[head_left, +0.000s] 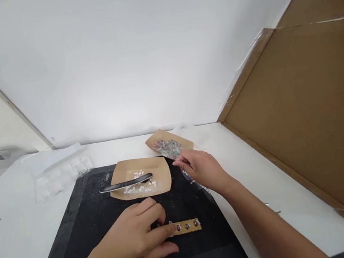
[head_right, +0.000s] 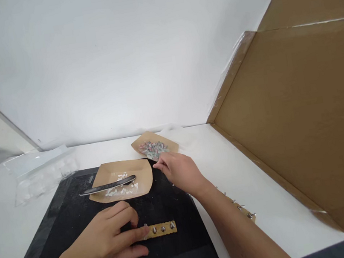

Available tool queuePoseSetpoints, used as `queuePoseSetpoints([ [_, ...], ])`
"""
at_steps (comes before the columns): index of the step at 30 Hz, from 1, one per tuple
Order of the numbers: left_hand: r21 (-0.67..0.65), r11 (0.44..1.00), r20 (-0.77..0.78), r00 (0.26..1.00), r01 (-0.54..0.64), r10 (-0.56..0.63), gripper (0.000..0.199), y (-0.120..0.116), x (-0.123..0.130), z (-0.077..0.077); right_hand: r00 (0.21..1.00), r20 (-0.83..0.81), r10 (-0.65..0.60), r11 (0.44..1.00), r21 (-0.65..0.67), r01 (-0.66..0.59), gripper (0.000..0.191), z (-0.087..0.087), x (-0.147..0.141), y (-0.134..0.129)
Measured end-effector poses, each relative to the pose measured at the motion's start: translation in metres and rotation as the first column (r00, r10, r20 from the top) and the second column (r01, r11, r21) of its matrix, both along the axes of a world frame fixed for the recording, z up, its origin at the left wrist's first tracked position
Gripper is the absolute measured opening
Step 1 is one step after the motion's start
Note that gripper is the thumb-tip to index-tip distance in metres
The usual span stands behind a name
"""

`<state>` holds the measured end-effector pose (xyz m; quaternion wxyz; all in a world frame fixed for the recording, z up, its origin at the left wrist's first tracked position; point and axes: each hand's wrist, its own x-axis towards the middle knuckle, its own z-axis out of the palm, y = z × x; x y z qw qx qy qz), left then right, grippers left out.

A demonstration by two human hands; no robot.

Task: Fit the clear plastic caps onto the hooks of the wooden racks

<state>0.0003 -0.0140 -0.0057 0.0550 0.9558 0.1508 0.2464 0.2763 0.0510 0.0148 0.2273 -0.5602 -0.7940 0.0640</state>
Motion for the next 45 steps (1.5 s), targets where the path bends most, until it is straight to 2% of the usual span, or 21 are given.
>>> queuePoseSetpoints([
  [6, 0.074, 0.995, 0.109, 0.992, -0.073, 0.065, 0.016, -0.001, -0.001, 0.003, 0.992, -0.086, -0.096, 0.987, 0.123, 0.107, 0.022, -0.006, 0.007, 0.007],
  [11, 0.102, 0.99, 0.14, 0.987, -0.096, 0.082, 0.009, 0.001, 0.001, 0.006, 0.97, -0.184, -0.161, 0.983, 0.063, 0.175, 0.023, -0.01, 0.015, 0.014],
  [16, 0.094, 0.99, 0.15, 0.984, -0.108, 0.093, 0.006, 0.003, 0.002, 0.005, 0.98, -0.076, -0.185, 0.98, 0.063, 0.19, 0.027, -0.016, 0.018, 0.02],
  [22, 0.109, 0.989, 0.13, 0.988, -0.096, 0.082, 0.004, 0.002, 0.001, -0.001, 0.958, 0.026, -0.287, 0.954, 0.1, 0.283, 0.027, -0.021, 0.022, 0.024],
  [28, 0.113, 0.991, 0.128, 0.99, -0.072, 0.058, 0.004, 0.003, 0.0, 0.0, 0.96, 0.146, -0.24, 0.97, 0.07, 0.232, 0.026, -0.03, 0.026, 0.029],
  [33, 0.09, 0.995, 0.126, 0.991, -0.054, 0.042, 0.007, 0.001, 0.0, 0.0, 0.96, 0.164, -0.228, 0.974, 0.028, 0.227, 0.028, -0.036, 0.024, 0.032],
  [39, 0.057, 0.997, 0.13, 0.991, -0.043, 0.035, 0.003, 0.001, -0.001, 0.004, 0.959, 0.089, -0.269, 0.963, 0.011, 0.269, 0.019, -0.029, 0.023, 0.027],
  [45, 0.034, 0.999, 0.127, 0.991, -0.037, 0.032, 0.009, 0.002, -0.002, 0.006, 0.974, -0.06, -0.22, 0.975, 0.01, 0.221, 0.014, -0.025, 0.021, 0.028],
])
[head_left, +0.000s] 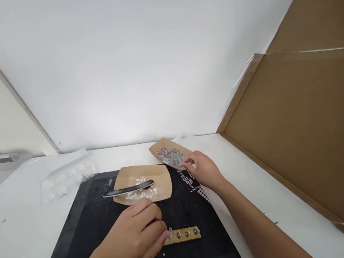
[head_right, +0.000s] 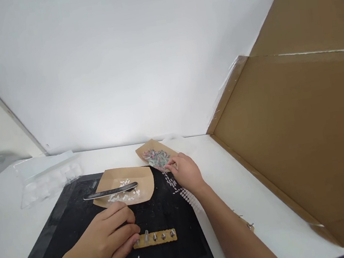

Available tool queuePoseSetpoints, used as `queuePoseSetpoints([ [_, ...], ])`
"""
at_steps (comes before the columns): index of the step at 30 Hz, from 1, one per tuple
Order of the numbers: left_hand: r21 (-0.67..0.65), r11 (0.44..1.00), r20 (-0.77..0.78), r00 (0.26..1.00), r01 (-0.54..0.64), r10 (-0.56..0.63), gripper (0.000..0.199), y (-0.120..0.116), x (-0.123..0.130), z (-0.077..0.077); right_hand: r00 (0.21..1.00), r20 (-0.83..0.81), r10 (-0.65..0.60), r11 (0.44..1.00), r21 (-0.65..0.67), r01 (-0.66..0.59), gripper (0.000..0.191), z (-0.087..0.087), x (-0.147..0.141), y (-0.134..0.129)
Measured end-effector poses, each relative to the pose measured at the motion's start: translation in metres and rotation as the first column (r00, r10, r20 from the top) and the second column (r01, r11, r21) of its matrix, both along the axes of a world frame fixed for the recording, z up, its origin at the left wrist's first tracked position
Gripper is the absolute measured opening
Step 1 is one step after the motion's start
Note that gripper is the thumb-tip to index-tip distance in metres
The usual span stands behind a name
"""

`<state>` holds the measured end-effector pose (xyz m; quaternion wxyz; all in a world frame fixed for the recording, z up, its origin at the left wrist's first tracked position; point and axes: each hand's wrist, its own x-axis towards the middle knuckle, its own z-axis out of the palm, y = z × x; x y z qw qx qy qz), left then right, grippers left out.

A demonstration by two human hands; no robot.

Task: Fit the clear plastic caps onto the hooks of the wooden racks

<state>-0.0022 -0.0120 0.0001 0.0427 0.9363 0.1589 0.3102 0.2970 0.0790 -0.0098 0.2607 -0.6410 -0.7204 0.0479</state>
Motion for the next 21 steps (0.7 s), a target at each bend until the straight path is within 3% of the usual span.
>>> queuePoseSetpoints([
  [4, -0.028, 1.0, -0.019, 1.0, 0.01, -0.01, 0.013, -0.0002, -0.0016, 0.0011, 0.997, -0.077, -0.019, 0.997, 0.066, 0.024, 0.02, 0.0016, -0.0036, 0.0012],
  [9, -0.154, 0.986, -0.052, 0.996, 0.061, -0.07, 0.027, 0.0018, -0.0061, 0.0031, 0.978, -0.204, -0.045, 0.991, 0.115, 0.069, 0.025, 0.0061, -0.0057, -0.0019],
  [15, -0.188, 0.979, -0.054, 0.994, 0.083, -0.095, 0.04, 0.0022, -0.0081, 0.0046, 0.926, -0.377, -0.024, 0.993, 0.1, 0.066, 0.022, 0.0035, -0.0043, -0.0002],
  [21, -0.192, 0.979, -0.074, 0.993, 0.072, -0.088, 0.035, 0.0016, -0.0084, 0.0045, 0.851, -0.525, -0.004, 0.996, 0.073, 0.049, 0.032, -0.0017, -0.0039, 0.005],
])
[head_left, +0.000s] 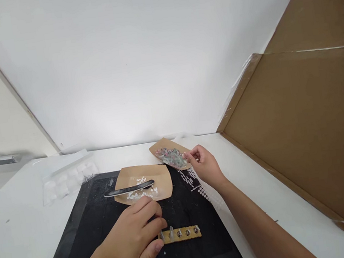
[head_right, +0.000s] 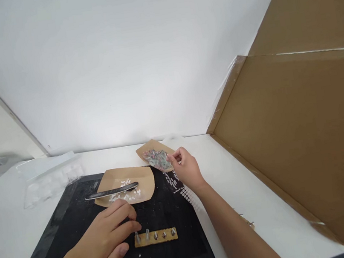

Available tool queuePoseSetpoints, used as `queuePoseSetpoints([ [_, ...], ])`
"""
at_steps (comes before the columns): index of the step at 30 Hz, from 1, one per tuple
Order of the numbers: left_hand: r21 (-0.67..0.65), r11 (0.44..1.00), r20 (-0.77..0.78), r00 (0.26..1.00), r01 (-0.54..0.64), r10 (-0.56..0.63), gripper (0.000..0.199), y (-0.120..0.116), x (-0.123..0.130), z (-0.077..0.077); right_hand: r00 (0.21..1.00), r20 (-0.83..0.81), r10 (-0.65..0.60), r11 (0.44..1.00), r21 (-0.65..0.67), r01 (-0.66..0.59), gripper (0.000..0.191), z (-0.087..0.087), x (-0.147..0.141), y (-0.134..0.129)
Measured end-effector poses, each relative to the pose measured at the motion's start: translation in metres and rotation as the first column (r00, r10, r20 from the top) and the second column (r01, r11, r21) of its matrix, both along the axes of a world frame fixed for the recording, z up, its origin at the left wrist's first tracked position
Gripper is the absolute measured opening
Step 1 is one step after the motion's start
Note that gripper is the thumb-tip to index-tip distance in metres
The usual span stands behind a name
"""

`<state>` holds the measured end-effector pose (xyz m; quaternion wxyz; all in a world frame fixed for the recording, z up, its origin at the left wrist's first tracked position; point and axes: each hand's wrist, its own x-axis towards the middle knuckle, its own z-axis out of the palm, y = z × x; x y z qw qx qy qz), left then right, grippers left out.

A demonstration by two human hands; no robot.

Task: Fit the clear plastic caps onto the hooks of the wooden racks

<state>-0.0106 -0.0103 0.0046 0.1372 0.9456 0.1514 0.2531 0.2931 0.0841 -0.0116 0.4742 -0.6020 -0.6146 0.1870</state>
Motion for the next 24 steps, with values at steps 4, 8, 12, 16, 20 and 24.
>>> queuePoseSetpoints([
  [4, 0.021, 1.0, 0.023, 1.0, -0.022, 0.021, 0.026, 0.0, 0.002, 0.0, 0.98, -0.165, 0.112, 0.993, -0.023, -0.117, 0.042, 0.008, -0.009, -0.006],
  [8, 0.036, 0.991, 0.122, 0.985, -0.131, 0.126, 0.022, -0.002, 0.005, -0.002, 0.851, -0.453, 0.266, 0.942, -0.065, -0.329, 0.045, 0.018, -0.028, -0.02],
  [12, -0.038, 0.953, 0.273, 0.915, -0.299, 0.298, 0.034, -0.003, 0.006, -0.009, 0.736, -0.523, 0.43, 0.84, -0.067, -0.539, 0.041, 0.025, -0.049, -0.039],
  [16, -0.187, 0.901, 0.332, 0.838, -0.392, 0.433, 0.044, -0.001, 0.007, -0.017, 0.622, -0.544, 0.563, 0.696, -0.095, -0.712, 0.037, 0.031, -0.063, -0.057],
  [20, -0.369, 0.87, 0.379, 0.802, -0.327, 0.462, 0.044, 0.001, 0.01, -0.022, 0.555, -0.576, 0.6, 0.61, -0.119, -0.783, 0.035, 0.031, -0.067, -0.065],
  [24, -0.446, 0.862, 0.405, 0.805, -0.24, 0.434, 0.036, 0.0, 0.011, -0.02, 0.52, -0.593, 0.615, 0.572, -0.118, -0.811, 0.033, 0.026, -0.068, -0.067],
])
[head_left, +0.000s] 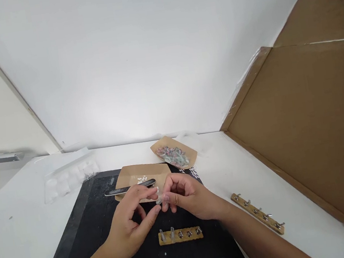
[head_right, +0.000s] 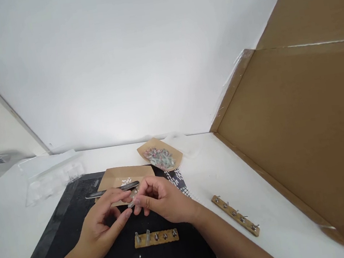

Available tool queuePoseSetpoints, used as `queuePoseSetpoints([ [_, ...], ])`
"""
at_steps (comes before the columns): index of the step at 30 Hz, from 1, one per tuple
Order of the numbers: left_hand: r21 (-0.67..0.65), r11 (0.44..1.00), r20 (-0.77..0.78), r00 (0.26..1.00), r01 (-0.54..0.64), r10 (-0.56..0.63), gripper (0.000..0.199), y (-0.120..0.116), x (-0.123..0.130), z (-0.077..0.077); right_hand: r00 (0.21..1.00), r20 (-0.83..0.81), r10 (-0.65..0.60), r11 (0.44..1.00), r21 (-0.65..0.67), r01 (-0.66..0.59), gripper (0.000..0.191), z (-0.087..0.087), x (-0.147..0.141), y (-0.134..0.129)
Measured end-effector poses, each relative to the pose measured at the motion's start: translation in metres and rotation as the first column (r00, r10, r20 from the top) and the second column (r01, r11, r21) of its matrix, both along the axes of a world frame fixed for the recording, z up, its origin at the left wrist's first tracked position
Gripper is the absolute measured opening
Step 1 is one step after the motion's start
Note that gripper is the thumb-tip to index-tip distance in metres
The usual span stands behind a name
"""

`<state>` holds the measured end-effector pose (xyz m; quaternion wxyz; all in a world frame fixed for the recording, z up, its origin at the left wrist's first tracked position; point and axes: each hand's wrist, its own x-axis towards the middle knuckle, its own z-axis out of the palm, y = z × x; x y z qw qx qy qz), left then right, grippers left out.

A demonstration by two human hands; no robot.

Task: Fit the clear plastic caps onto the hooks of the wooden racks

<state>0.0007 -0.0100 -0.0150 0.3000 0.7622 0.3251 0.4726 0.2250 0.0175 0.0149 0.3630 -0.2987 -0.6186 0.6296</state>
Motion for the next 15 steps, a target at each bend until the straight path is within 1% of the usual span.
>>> queuePoseSetpoints([
  [4, 0.008, 0.999, -0.014, 0.999, 0.036, -0.035, 0.026, -0.0004, -0.0006, 0.0036, 1.0, -0.012, 0.016, 1.0, 0.008, -0.016, 0.032, 0.0005, -0.0011, -0.0015],
  [8, 0.011, 1.0, -0.004, 1.0, 0.005, -0.005, 0.022, 0.0003, -0.0003, 0.0048, 1.0, 0.005, 0.018, 1.0, 0.0, -0.018, 0.031, 0.0023, -0.0009, -0.0017],
  [11, -0.029, 0.999, 0.012, 1.0, -0.028, 0.028, 0.02, 0.0005, 0.0003, 0.0038, 0.999, 0.033, 0.024, 1.0, -0.002, -0.023, 0.032, 0.001, -0.0001, -0.0001],
  [15, -0.11, 0.991, 0.037, 0.996, -0.072, 0.077, 0.015, 0.0001, 0.0013, 0.003, 0.999, 0.033, -0.013, 1.0, 0.01, 0.012, 0.034, -0.0008, 0.0011, 0.0025],
])
